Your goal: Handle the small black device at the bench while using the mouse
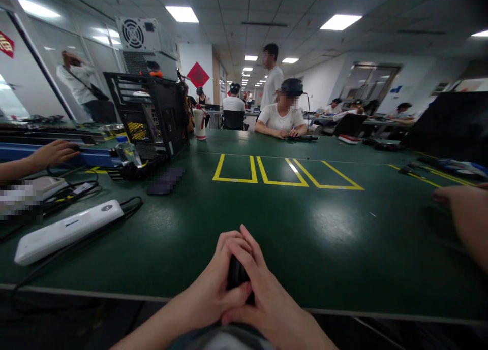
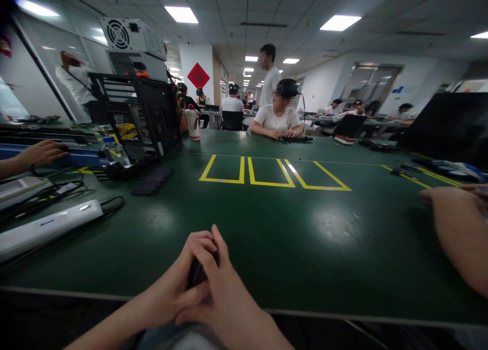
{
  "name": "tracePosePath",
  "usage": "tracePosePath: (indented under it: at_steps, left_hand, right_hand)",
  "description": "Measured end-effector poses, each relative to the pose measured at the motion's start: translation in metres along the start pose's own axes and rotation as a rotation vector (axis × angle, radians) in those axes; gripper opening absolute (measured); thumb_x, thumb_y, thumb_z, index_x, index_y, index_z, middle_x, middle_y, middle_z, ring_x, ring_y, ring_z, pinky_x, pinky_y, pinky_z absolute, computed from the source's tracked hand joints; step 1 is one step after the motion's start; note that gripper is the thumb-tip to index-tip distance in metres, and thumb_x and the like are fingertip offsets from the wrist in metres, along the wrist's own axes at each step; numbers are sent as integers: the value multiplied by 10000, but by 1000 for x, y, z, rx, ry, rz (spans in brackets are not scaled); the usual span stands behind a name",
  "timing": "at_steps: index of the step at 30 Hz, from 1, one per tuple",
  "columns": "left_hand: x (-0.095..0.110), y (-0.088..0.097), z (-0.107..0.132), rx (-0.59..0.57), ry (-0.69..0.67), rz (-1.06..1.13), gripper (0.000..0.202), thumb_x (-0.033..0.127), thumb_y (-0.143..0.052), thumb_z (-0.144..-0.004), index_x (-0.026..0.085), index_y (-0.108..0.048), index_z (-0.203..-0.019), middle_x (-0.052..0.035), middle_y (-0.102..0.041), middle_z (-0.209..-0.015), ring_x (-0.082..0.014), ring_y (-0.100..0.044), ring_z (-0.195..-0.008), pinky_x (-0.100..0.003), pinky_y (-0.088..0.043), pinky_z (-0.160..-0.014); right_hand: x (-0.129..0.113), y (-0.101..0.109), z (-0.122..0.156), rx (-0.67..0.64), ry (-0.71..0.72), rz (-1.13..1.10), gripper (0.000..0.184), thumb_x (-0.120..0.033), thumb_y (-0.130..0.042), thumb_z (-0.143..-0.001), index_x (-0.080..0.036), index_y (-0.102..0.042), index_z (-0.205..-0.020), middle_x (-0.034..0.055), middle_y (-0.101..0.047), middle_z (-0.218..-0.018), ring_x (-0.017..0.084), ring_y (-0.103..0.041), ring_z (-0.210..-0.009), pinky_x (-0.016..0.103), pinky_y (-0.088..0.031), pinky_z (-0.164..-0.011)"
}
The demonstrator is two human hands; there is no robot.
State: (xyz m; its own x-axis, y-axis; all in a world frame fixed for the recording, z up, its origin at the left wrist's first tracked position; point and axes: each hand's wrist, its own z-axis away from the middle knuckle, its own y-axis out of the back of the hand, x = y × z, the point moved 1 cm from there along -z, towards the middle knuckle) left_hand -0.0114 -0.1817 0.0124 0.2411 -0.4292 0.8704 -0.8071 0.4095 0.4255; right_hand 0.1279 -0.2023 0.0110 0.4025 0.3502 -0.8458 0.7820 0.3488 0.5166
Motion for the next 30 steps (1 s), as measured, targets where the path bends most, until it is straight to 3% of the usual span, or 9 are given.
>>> tracePosePath:
  at_steps: [3,6,9,11,14,17,20,24,30]
  left_hand:
    - [3,0,-7,-109,40,60,609,234,-489,-750,217,-193,-1282,-99,-280,-1299,-224,-242,-1250,-428,-243,-1051]
    - [3,-6,-8,-124,143,112,653,286,-430,-794,231,-68,-1336,-93,-209,-1369,-226,-163,-1299,-459,-185,-1068]
    - [1,-2,-13,-51,171,101,583,337,-343,-846,240,-60,-1346,-93,-228,-1383,-223,-218,-1290,-458,-244,-1041]
    - [-9,17,-23,-12,119,-31,509,349,-306,-864,240,-149,-1336,-81,-262,-1376,-205,-250,-1278,-426,-256,-1039]
    - [-48,71,-47,22,144,-419,426,381,-311,-849,199,-393,-1226,-86,-415,-1272,-211,-339,-1218,-408,-234,-1042]
    - [-104,131,-75,125,363,-768,508,402,-285,-833,116,-364,-1245,-144,-404,-1293,-267,-321,-1229,-450,-205,-1025]
    - [-148,169,-99,125,480,-958,603,436,-272,-823,48,-284,-1285,-172,-298,-1366,-263,-245,-1278,-390,-204,-1026]
    - [-170,191,-124,187,554,-995,699,470,-269,-810,-62,-253,-1264,-266,-276,-1343,-326,-243,-1268,-422,-196,-1011]
    - [-176,206,-136,182,559,-999,689,485,-293,-799,-41,-302,-1244,-237,-299,-1344,-318,-257,-1263,-389,-194,-1014]
  right_hand:
    - [3,9,-1,19,11,26,532,-201,-522,-767,-339,-338,-1247,30,-16,-1449,224,-169,-1323,438,-259,-1043]
    - [7,10,-1,71,17,48,473,-190,-447,-808,-302,-327,-1251,58,-81,-1441,206,-185,-1319,435,-265,-1045]
    - [10,5,2,111,-25,76,462,-196,-466,-798,-285,-337,-1232,72,-135,-1426,215,-236,-1302,453,-282,-1038]
    - [12,4,4,138,-68,94,473,-174,-483,-779,-281,-342,-1218,81,-178,-1406,221,-293,-1278,463,-287,-1036]
    - [14,4,5,177,-105,104,470,-151,-484,-766,-271,-348,-1199,93,-265,-1349,224,-331,-1257,473,-273,-1046]
    - [16,6,5,164,-118,93,461,-146,-475,-766,-269,-345,-1191,89,-301,-1317,226,-330,-1255,480,-263,-1052]
    - [15,6,4,144,-133,101,454,-151,-470,-769,-256,-342,-1192,92,-294,-1318,224,-323,-1259,472,-255,-1059]
    - [15,7,5,161,-120,105,447,-171,-479,-772,-269,-353,-1189,88,-293,-1323,225,-334,-1253,469,-272,-1051]
    - [15,9,4,148,-149,94,463,-158,-493,-761,-262,-361,-1193,90,-305,-1317,234,-358,-1237,465,-292,-1041]
